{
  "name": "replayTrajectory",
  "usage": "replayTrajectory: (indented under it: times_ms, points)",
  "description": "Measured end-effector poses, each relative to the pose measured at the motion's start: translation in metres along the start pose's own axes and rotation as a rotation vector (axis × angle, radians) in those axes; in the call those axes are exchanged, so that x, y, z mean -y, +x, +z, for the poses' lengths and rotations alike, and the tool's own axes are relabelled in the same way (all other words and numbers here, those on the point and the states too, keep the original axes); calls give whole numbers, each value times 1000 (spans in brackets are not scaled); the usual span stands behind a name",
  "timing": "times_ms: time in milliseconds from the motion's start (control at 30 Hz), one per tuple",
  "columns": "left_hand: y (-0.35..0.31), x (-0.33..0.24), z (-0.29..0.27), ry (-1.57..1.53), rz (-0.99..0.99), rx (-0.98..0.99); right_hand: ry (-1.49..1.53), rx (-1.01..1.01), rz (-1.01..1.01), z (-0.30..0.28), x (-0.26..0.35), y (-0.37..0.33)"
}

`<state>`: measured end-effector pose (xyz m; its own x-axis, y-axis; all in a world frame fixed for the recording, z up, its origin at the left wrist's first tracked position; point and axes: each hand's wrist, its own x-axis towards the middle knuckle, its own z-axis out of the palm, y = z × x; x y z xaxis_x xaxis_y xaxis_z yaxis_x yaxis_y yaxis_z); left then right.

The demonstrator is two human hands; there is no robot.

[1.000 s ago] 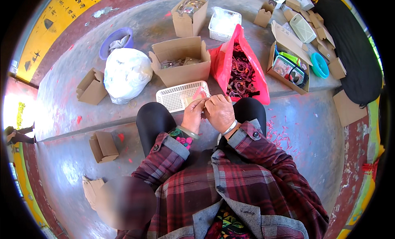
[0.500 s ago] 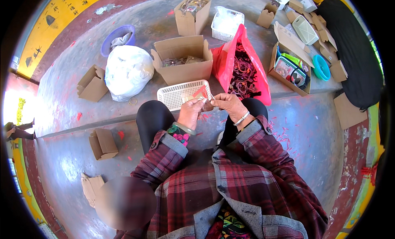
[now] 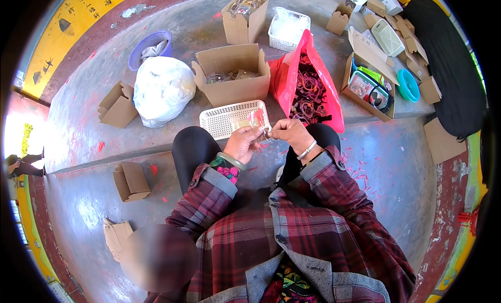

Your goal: The person sits on the floor and assembles small keychains by hand. They pick up small plastic charms and metal rings from a white basket, attach the rings to the charms, and place the finished items into a pink bag. The process is repeated continuously with various charms.

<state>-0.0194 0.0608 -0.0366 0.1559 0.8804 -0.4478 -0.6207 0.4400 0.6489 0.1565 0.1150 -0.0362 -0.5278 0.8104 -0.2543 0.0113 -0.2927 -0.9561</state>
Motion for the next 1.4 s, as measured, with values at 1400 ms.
replayTrajectory:
  times_ms: [1400]
  points:
    - [-1,-4,-15,1154,130,60,-778,-197,-418,17,16,-15]
